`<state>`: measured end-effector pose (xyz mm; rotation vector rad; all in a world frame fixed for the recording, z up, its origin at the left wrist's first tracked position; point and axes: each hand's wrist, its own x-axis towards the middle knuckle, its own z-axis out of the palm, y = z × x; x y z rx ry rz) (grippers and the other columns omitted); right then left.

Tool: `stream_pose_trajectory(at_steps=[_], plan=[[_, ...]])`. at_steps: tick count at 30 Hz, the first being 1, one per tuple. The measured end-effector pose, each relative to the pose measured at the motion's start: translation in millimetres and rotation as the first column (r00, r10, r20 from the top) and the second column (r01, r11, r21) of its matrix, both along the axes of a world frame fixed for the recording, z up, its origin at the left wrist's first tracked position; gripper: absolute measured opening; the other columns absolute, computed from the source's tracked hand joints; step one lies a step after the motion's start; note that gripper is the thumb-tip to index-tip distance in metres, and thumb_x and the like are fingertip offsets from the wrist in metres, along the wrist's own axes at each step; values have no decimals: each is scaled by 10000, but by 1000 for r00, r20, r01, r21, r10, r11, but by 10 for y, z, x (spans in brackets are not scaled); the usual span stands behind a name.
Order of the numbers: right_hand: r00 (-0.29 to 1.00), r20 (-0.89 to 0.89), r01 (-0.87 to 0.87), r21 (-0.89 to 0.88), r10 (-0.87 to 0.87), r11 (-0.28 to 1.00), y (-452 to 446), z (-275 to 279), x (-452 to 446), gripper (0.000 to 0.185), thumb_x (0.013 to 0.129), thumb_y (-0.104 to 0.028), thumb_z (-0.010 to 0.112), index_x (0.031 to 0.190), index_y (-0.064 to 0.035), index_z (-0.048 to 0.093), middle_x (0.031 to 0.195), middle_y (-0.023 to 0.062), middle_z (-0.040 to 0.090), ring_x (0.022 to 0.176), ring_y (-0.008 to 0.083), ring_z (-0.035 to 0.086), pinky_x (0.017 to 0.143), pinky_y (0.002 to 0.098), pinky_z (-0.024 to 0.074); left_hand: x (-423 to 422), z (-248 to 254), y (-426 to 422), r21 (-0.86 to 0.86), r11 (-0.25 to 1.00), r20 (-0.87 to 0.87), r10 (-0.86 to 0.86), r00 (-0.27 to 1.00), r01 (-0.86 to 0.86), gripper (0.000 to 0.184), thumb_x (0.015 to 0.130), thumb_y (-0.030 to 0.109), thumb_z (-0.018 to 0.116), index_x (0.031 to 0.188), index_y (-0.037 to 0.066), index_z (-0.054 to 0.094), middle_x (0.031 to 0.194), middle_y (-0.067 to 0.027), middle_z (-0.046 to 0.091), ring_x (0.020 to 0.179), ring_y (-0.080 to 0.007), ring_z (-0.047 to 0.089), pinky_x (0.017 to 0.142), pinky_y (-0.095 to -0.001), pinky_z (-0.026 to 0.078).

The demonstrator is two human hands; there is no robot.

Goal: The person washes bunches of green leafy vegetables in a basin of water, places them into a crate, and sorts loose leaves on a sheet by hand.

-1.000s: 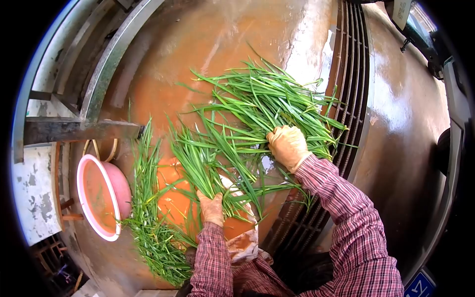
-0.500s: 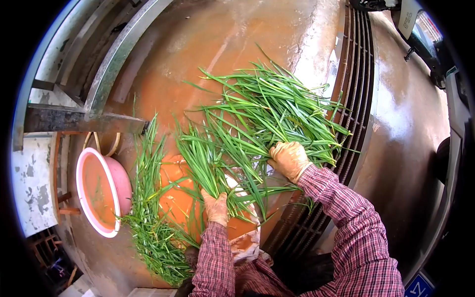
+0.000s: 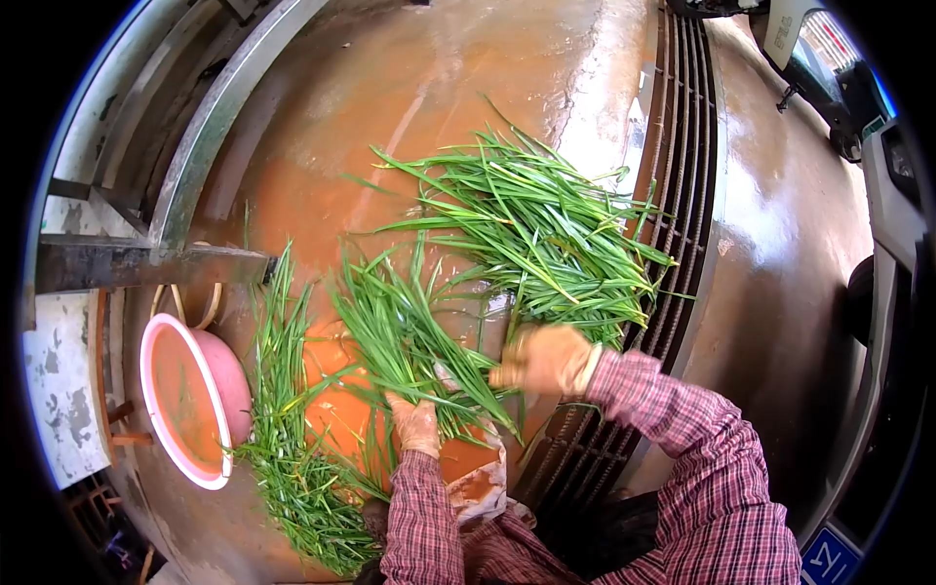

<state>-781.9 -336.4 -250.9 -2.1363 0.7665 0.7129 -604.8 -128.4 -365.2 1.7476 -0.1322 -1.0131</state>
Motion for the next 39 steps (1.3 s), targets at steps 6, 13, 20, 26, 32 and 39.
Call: stream_pose_trajectory(at_steps=[6, 13, 20, 26, 32, 39], plan=[[811, 566, 484, -507, -148, 713, -1077, -588, 389, 234, 949, -205, 575, 1136, -134, 697, 1052, 111, 706, 896, 305, 705, 784, 398, 566, -47, -4, -21, 30, 1000, 68, 1, 998, -3, 746, 875, -48, 633, 1496, -21, 220, 1393, -149, 498, 1218, -259, 517, 1061, -343, 402], [967, 55, 231, -598, -248, 768, -1279, -624, 562, 287, 909, -159, 546, 1154, -133, 692, 1072, 133, 706, 959, 300, 711, 797, 425, 563, -50, -39, -52, 113, 994, 67, 2, 998, -9, 806, 859, -57, 599, 1524, -17, 146, 1427, -173, 483, 1262, -282, 510, 1074, -345, 388], [881, 434, 445, -629, -186, 637, -1081, -175, 373, 167, 878, -224, 565, 926, -87, 648, 874, 170, 668, 800, 355, 678, 687, 472, 539, 11, -358, 113, 99, 995, 89, -10, 996, 1, 840, 854, -70, 585, 1543, -26, 107, 1464, -183, 437, 1300, -286, 476, 1108, -344, 352], [880, 317, 468, -455, -354, 758, -336, -39, -686, 201, 903, -239, 562, 889, -58, 649, 870, 183, 680, 753, 361, 689, 696, 473, 550, 7, -79, 34, -37, 999, -11, 0, 1000, 0, 862, 831, -119, 576, 1553, 19, 126, 1481, -173, 408, 1308, -290, 462, 1123, -358, 343], [813, 429, 538, -297, -393, 789, -462, -114, -1297, 450, 924, -446, 606, 1168, -72, 659, 1104, 172, 680, 1014, 321, 668, 876, 429, 527, -6, 88, -56, 173, 984, 91, -51, 994, 35, 852, 832, -130, 554, 1555, 18, 129, 1479, -166, 414, 1309, -289, 460, 1130, -361, 334], [832, 152, 529, -511, -534, 678, -1170, -542, -1121, 791, 943, -652, 457, 1447, -42, 454, 1319, 177, 586, 1134, 343, 614, 953, 429, 490, 22, 104, -47, 122, 992, 36, -49, 998, 44, 898, 817, -85, 585, 1567, 6, 100, 1513, -178, 376, 1314, -311, 443, 1149, -355, 296]])
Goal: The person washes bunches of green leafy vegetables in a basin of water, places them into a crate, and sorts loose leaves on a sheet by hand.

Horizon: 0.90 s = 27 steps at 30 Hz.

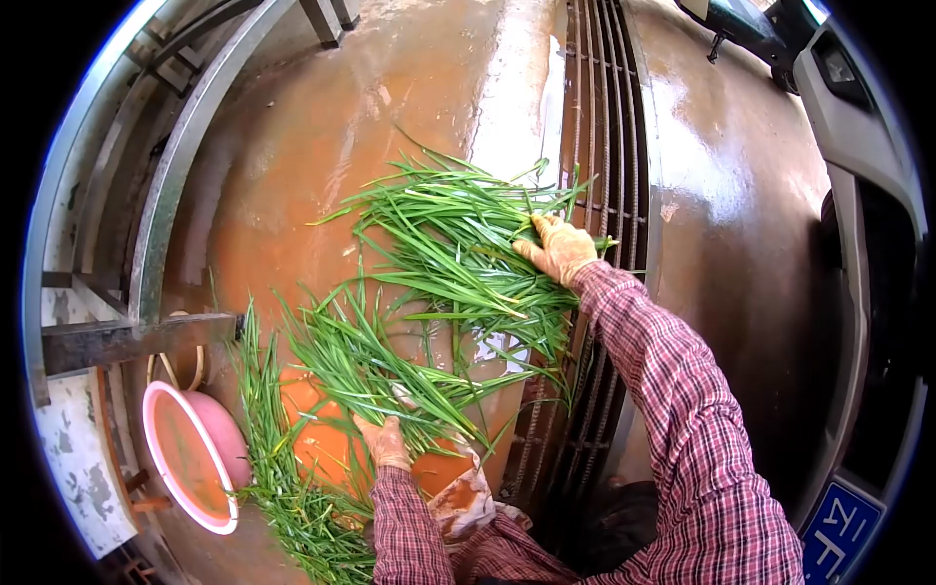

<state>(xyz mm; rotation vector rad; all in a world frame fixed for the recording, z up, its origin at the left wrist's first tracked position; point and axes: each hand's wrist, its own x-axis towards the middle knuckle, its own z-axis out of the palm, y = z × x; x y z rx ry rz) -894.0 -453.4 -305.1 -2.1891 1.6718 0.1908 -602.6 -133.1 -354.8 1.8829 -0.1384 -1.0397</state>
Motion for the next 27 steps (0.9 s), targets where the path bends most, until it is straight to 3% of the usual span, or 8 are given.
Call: stream_pose_trajectory(at_steps=[6, 14, 16, 17, 21, 23, 25, 27], plan=[[984, -153, -75, 93, 89, 993, 747, 177, 369, 847, 908, -646, 521, 1389, 49, 460, 1088, 203, 646, 979, 324, 651, 825, 441, 510, 126, -328, 221, -10, 1000, 9, 5, 1000, -5, 954, 809, -17, 650, 1573, -6, 79, 1512, -180, 377, 1314, -300, 440, 1136, -359, 312], [940, 117, -330, 80, 320, 940, 1467, 234, 1075, 705, 830, -430, 689, 1277, 83, 505, 1030, 208, 650, 969, 345, 651, 810, 445, 520, 207, 95, 179, -16, 997, -284, -82, 955, 81, 1130, 835, 429, 766, 1575, -20, 38, 1567, -191, 319, 1429, -291, 335, 1186, -406, 233], [927, 208, -346, 146, 313, 927, 1627, 304, 1263, 724, 819, -406, 703, 1283, 107, 491, 1022, 234, 645, 969, 368, 649, 812, 453, 529, 147, 228, 91, -205, 977, -346, -128, 929, 59, 658, 936, 382, 673, 1440, 76, 381, 1262, -110, 579, 1104, -242, 618, 878, -394, 575], [919, 228, -367, 198, 321, 909, 1707, 329, 1352, 763, 817, -425, 703, 1303, 117, 472, 1041, 241, 639, 964, 372, 651, 815, 453, 530, 150, 259, 96, -48, 998, -383, -64, 921, 49, 1042, 860, 467, 743, 1565, -12, 143, 1543, -169, 357, 1415, -286, 344, 1169, -410, 272], [893, 243, -434, 235, 379, 870, 1984, 424, 1516, 775, 805, -490, 710, 1277, 74, 469, 1131, 208, 643, 1036, 351, 654, 866, 422, 538, 56, 286, -58, -139, 988, -308, -111, 945, 71, 883, 858, 374, 768, 1507, 12, 292, 1439, -118, 469, 1305, -260, 451, 1119, -386, 346], [851, 268, -521, 313, 452, 794, 1862, 495, 1464, 905, 834, -539, 674, 1398, 114, 398, 1199, 281, 602, 994, 355, 654, 875, 411, 540, -28, 390, -205, -123, 987, -211, -130, 969, 106, 904, 827, 275, 805, 1509, 2, 279, 1441, -131, 466, 1342, -261, 420, 1131, -391, 336], [875, 320, -482, 515, 363, 709, 1517, 460, 1343, 941, 861, -653, 605, 1493, 3, 371, 1446, 241, 498, 1184, 330, 616, 1032, 358, 475, -150, 553, -321, -79, 995, -186, -74, 980, 60, 959, 781, 194, 834, 1514, -17, 253, 1471, -154, 426, 1369, -277, 388, 1154, -388, 308], [916, 391, -325, 588, 91, 741, 1212, 510, 1152, 680, 931, -513, 606, 1429, -62, 500, 1289, 186, 643, 1192, 299, 621, 1040, 362, 470, -125, 38, -224, 8, 999, 51, -36, 998, 36, 1054, 749, 129, 843, 1539, -49, 168, 1546, -182, 317, 1369, -307, 383, 1161, -370, 294]])
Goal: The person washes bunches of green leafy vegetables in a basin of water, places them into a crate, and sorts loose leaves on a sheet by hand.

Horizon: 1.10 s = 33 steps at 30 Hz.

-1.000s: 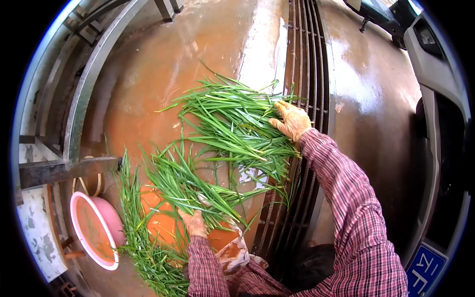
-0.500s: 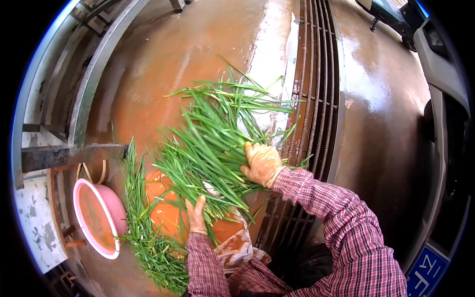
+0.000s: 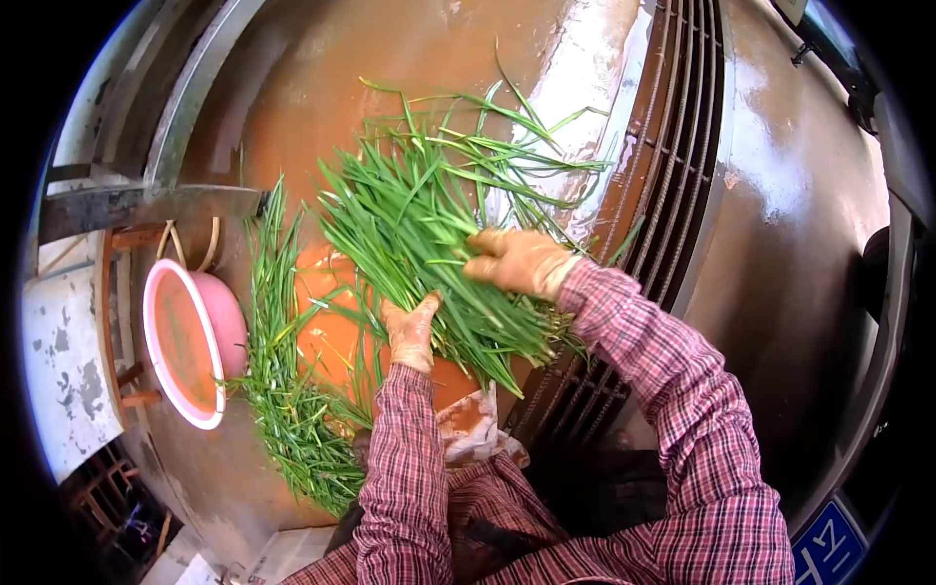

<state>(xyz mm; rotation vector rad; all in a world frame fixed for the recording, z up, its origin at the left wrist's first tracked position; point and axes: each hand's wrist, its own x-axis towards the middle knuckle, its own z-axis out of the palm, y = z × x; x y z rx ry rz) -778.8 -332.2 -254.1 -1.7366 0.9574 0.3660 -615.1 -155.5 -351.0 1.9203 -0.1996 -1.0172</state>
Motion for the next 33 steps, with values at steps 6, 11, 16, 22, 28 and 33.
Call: stream_pose_trajectory(at_steps=[6, 11, 16, 22, 28, 33], plan=[[947, 18, 315, -253, -321, 915, -230, -520, -559, 563, 958, -457, 562, 1343, -46, 576, 1237, 184, 669, 1146, 341, 635, 1000, 406, 469, 34, 76, 73, -11, 1000, -82, 8, 997, -9, 1075, 762, 187, 854, 1539, -63, 153, 1535, -209, 333, 1381, -306, 375, 1173, -359, 268], [930, 80, 365, -324, -359, 873, -141, -485, -596, 432, 960, -416, 575, 1246, -103, 658, 1140, 176, 701, 1091, 343, 653, 956, 420, 488, 7, 380, 103, 0, 1000, -106, 0, 994, 0, 1122, 787, 325, 842, 1540, -87, 119, 1559, -215, 309, 1415, -322, 335, 1179, -380, 257], [940, 153, 340, -389, -304, 856, -282, -471, -333, 338, 950, -390, 585, 1130, -129, 702, 1004, 141, 723, 944, 347, 683, 842, 428, 524, -73, 394, 24, 153, 988, -15, 39, 999, -36, 1128, 770, 265, 864, 1549, -68, 120, 1581, -210, 268, 1432, -333, 304, 1177, -365, 252], [995, -35, 69, -486, -99, 871, -428, -592, 29, 372, 932, -391, 609, 1207, -147, 672, 1087, 151, 708, 1008, 344, 674, 873, 435, 529, -82, 76, 117, -21, 996, -26, 90, 996, -90, 1015, 835, 175, 798, 1548, -67, 116, 1584, -192, 256, 1425, -312, 303, 1176, -348, 249], [979, -202, -76, -359, 2, 930, -498, -463, 7, 310, 902, -346, 614, 1109, -122, 670, 1054, 162, 714, 995, 325, 681, 862, 435, 520, -98, 185, 96, -3, 997, -30, 83, 996, -83, 982, 849, 98, 772, 1558, -40, 107, 1577, -170, 268, 1418, -286, 308, 1167, -334, 256], [983, 28, 184, -196, -182, 963, -362, -504, -66, 338, 912, -408, 622, 1082, -120, 674, 987, 124, 719, 972, 316, 676, 868, 427, 504, -97, 40, 163, -139, 981, -136, 114, 984, -133, 967, 857, 80, 758, 1557, -42, 103, 1564, -165, 290, 1398, -270, 332, 1156, -328, 273]])
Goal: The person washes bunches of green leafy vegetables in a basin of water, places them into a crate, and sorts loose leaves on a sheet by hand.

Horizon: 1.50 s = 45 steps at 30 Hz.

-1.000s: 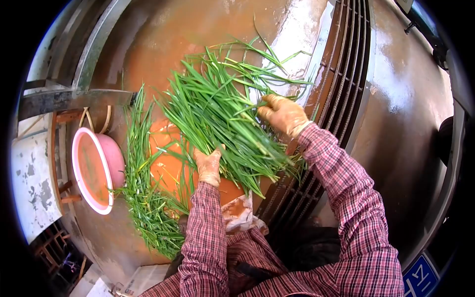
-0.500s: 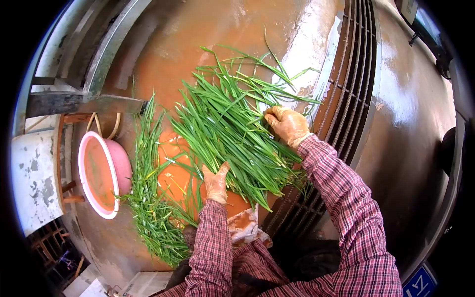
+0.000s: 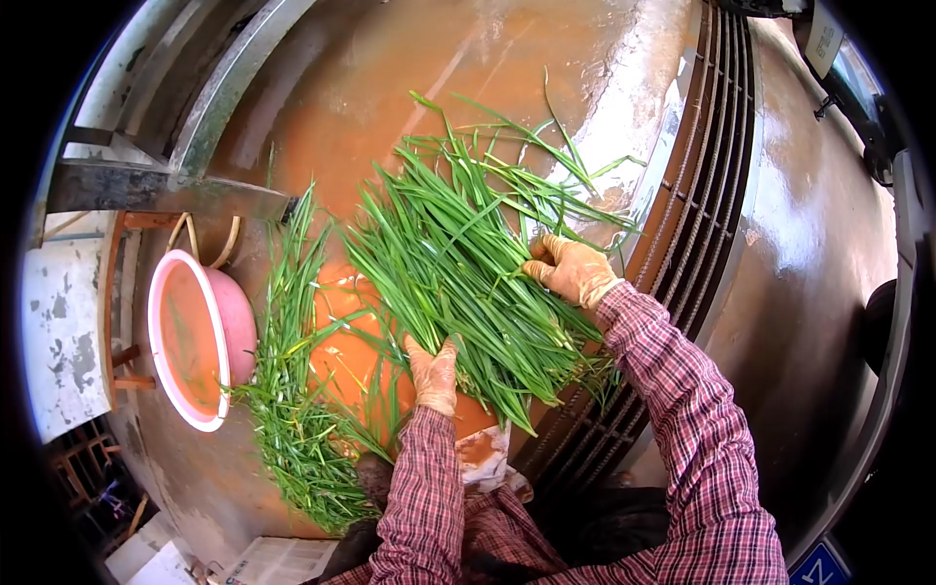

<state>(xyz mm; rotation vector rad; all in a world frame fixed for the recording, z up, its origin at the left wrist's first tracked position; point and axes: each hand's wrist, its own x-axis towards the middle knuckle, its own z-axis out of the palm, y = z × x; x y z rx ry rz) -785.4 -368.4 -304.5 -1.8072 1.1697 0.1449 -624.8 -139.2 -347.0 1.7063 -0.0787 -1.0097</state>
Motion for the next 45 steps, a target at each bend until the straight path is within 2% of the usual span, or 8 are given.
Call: stream_pose_trajectory(at_steps=[5, 9, 13, 19, 27, 31, 42, 45], plan=[[908, -273, -322, 31, 318, 946, -196, -9, 187, 508, 913, -564, 578, 1155, -133, 694, 1042, 139, 727, 1015, 319, 680, 882, 428, 510, 0, 61, -39, -11, 1000, 44, -3, 999, 3, 923, 853, -5, 730, 1561, -6, 138, 1481, -136, 404, 1268, -247, 459, 1076, -303, 374], [988, 11, 154, -274, -157, 949, -500, 243, 455, 520, 871, -548, 651, 1167, -123, 702, 1045, 163, 723, 1015, 319, 682, 898, 426, 515, 16, -181, 21, -42, 999, 42, 17, 999, -16, 898, 843, -26, 717, 1551, -3, 165, 1440, -135, 449, 1230, -244, 490, 1053, -304, 397], [967, -255, -169, -658, -6, 734, -675, -113, 780, 725, 847, -525, 689, 1393, -78, 521, 1400, 119, 555, 1236, 269, 564, 993, 383, 477, 10, -348, 71, 43, 999, 157, -14, 987, 7, 922, 840, 55, 745, 1544, -30, 156, 1506, -187, 367, 1318, -288, 414, 1121, -331, 318], [931, -363, -231, -495, 43, 838, -562, -103, 935, 522, 843, -385, 697, 1277, -108, 607, 1158, 141, 679, 1063, 312, 657, 905, 403, 525, -4, -504, 109, 27, 999, 132, 15, 991, -19, 930, 834, 84, 756, 1534, -49, 158, 1535, -210, 320, 1390, -307, 347, 1166, -352, 270], [928, 155, 350, -53, -338, 935, -909, -181, 392, 314, 862, -268, 653, 1092, -55, 645, 915, 133, 692, 934, 256, 678, 856, 370, 517, -7, -161, -7, 67, 998, 99, -1, 995, -6, 879, 837, 92, 761, 1508, -53, 214, 1467, -188, 412, 1292, -295, 448, 1098, -345, 355], [656, 403, 387, 546, -638, 743, -875, 192, 216, 313, 893, -116, 672, 1174, -17, 578, 926, 53, 647, 825, 101, 615, 710, 233, 499, -7, -205, -2, 55, 998, 151, 0, 989, -9, 876, 840, 86, 764, 1512, -44, 217, 1445, -173, 444, 1238, -277, 494, 1063, -350, 394], [657, 748, 108, -219, 95, 970, -503, 1363, 427, 304, 941, -217, 658, 1172, -19, 636, 967, 71, 677, 952, 170, 635, 848, 326, 511, 69, -481, 92, 99, 995, 197, -44, 979, 25, 889, 827, 20, 707, 1540, 35, 177, 1340, -106, 510, 1142, -232, 532, 1002, -347, 440], [462, 603, -64, -709, 651, 702, -143, 1409, 550, 134, 864, -116, 694, 996, -95, 685, 944, 68, 697, 857, 235, 696, 749, 337, 578, 62, -290, 59, -20, 998, 98, -52, 994, 54, 916, 829, 19, 708, 1552, 32, 147, 1346, -104, 505, 1134, -220, 528, 1005, -343, 433]])
